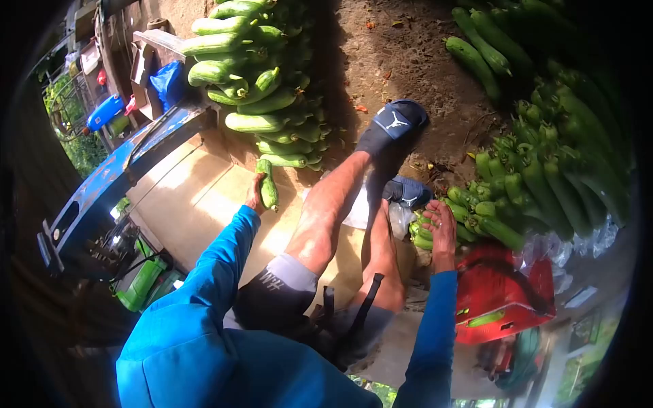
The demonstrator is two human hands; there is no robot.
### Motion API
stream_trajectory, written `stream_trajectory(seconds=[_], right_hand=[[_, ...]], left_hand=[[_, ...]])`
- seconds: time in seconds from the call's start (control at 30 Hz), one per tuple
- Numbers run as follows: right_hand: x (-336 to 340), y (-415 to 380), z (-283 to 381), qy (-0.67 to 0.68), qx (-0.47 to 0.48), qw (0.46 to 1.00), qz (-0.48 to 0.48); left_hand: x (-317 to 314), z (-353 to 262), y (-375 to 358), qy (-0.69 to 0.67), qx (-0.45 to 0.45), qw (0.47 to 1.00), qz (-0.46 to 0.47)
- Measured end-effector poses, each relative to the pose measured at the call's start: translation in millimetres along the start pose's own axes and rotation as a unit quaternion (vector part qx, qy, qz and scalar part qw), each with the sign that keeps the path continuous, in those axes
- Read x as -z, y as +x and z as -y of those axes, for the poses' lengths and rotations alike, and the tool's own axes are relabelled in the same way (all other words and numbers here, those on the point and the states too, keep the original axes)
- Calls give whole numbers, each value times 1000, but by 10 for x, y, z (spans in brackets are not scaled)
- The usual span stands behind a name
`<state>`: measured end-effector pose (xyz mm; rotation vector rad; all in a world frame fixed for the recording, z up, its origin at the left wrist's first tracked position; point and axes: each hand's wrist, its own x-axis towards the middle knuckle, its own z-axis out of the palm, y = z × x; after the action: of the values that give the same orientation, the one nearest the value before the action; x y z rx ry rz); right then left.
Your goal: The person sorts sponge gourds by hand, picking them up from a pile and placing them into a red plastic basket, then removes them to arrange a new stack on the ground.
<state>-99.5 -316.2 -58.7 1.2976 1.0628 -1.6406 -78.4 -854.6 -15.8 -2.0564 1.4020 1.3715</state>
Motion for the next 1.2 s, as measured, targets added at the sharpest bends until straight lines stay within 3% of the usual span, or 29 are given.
stream_trajectory(seconds=[0.17,0.2,0.23,0.3,0.37,0.4,0.43,0.53,0.57,0.63,0.73,0.8,0.87,0.9,0.93,1.03,1.07,1.13,1.17,1.2], right_hand=[[31,2,27,-94,39,995,19],[77,13,-34,-99,34,994,17],[137,29,-110,-96,-2,995,2],[232,61,-243,-96,-37,995,-13],[307,69,-367,-121,-75,989,-38],[310,41,-394,-121,-78,989,-40],[292,8,-399,-119,-70,990,-34],[301,-11,-481,-111,-61,992,-27],[296,2,-508,-106,-60,992,-27],[225,-51,-532,-89,-41,995,-21],[105,-202,-581,-22,-11,1000,-20],[80,-298,-759,-33,44,998,2],[0,-438,-823,24,97,995,19],[-80,-449,-763,31,21,999,-5],[-160,-603,-690,81,45,996,-16],[-244,-613,-924,147,56,987,-18],[-257,-656,-958,169,68,983,-22],[-351,-645,-1213,219,98,970,-48],[-297,-678,-1234,228,94,969,-10],[-307,-735,-1287,258,107,960,-18]], left_hand=[[-119,379,810,-137,-108,979,-105],[-337,334,682,-162,-105,974,-121],[-288,433,929,-119,-161,968,-154],[-356,547,1298,-161,-168,965,-122],[-910,52,575,-81,-6,984,-160],[-853,98,723,-62,-36,989,-132],[-795,98,893,-2,3,990,-144],[-571,-82,930,109,60,991,38],[-589,-128,892,127,87,988,-14],[-550,-210,664,228,104,968,9],[-673,-326,359,472,96,875,48],[-877,-365,136,584,3,806,97],[-1192,-376,-57,591,-86,783,174],[-1352,-340,-208,535,-144,808,200],[-1691,-453,-323,576,-117,761,274],[-2615,-458,-1091,571,-129,743,323],[-2851,-471,-1134,569,-93,718,389],[-3199,-370,-1575,602,-181,640,442],[-3330,-317,-1829,609,-222,589,484],[-3474,-216,-2155,655,-230,553,461]])
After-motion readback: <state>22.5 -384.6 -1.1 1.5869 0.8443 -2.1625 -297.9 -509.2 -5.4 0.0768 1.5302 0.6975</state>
